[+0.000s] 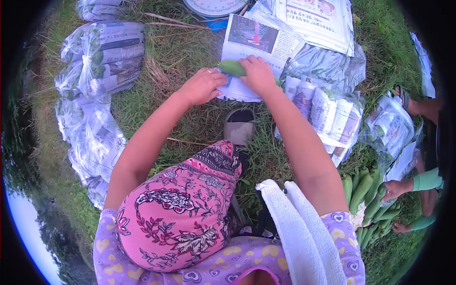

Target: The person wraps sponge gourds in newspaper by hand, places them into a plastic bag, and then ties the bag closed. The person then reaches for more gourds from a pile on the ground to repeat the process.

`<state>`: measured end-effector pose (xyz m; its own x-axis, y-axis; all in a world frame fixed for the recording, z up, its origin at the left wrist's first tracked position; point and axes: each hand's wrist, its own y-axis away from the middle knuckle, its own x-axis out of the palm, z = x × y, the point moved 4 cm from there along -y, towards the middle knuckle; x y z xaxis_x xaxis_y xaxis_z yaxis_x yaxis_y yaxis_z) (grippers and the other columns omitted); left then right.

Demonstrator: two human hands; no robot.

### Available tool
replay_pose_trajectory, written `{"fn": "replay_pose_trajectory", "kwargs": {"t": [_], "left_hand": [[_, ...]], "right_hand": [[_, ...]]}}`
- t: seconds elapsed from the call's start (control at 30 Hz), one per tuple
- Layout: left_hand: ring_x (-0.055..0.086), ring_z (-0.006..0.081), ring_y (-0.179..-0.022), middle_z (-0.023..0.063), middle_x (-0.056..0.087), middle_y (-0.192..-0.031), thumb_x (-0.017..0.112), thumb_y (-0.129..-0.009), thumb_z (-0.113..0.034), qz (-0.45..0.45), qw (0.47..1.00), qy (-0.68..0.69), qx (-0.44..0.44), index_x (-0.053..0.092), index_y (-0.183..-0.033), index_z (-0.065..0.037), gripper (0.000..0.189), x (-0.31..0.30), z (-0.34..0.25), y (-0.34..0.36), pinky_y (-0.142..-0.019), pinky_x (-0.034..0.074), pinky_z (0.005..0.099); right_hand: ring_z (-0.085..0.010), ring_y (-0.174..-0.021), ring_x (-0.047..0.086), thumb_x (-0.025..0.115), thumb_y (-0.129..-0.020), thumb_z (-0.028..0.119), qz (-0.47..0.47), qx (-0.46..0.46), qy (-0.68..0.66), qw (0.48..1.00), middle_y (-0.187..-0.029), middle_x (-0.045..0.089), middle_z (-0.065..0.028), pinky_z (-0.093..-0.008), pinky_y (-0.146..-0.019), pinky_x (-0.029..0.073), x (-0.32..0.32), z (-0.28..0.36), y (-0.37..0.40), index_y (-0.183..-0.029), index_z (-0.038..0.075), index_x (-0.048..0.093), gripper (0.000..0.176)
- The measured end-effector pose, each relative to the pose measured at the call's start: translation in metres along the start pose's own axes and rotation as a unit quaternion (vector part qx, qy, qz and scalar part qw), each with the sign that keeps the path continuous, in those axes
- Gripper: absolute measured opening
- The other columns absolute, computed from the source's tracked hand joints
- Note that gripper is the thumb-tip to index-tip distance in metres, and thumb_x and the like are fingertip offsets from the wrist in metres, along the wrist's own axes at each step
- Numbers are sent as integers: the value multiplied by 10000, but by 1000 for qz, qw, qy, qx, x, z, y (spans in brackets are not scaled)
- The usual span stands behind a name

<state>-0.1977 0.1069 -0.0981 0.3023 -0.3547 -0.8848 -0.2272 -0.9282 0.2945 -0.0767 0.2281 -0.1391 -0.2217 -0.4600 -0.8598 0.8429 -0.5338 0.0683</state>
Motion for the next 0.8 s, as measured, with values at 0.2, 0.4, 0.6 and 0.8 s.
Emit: {"fn": "replay_pose_trajectory", "kwargs": {"t": [0.2,0.4,0.6,0.8], "left_hand": [[516,212,-1132,36,594,-1190,686,-765,-192,-7,999,-47,-2,620,-1129,-92,383,6,1,-1,-1003,365,369],[550,214,-1069,31,622,-1130,647,-792,-165,-15,997,-80,-13,653,-1048,-93,266,9,7,-4,-952,404,367],[619,272,-959,80,672,-1034,599,-826,-132,-80,996,-3,-32,691,-963,-66,178,8,17,-7,-881,473,382],[626,288,-959,98,669,-1054,597,-845,-143,-50,997,34,-56,693,-983,-62,187,3,20,-11,-860,493,387]], "right_hand": [[-246,-1001,552,725,-702,182,-95,-103,0,990,-1029,598,-44,-380,-849,471,-15,-4,27,-1034,126,619,353],[-246,-902,584,688,-738,188,39,-130,-28,990,-916,614,-57,-362,-782,506,-6,20,62,-879,86,642,181],[-262,-878,609,647,-775,212,51,-68,12,996,-854,639,-90,-377,-783,512,-2,12,64,-825,61,658,160],[-308,-797,648,587,-814,204,121,-33,36,991,-803,664,-144,-422,-746,513,3,-1,54,-787,65,681,171]]}}
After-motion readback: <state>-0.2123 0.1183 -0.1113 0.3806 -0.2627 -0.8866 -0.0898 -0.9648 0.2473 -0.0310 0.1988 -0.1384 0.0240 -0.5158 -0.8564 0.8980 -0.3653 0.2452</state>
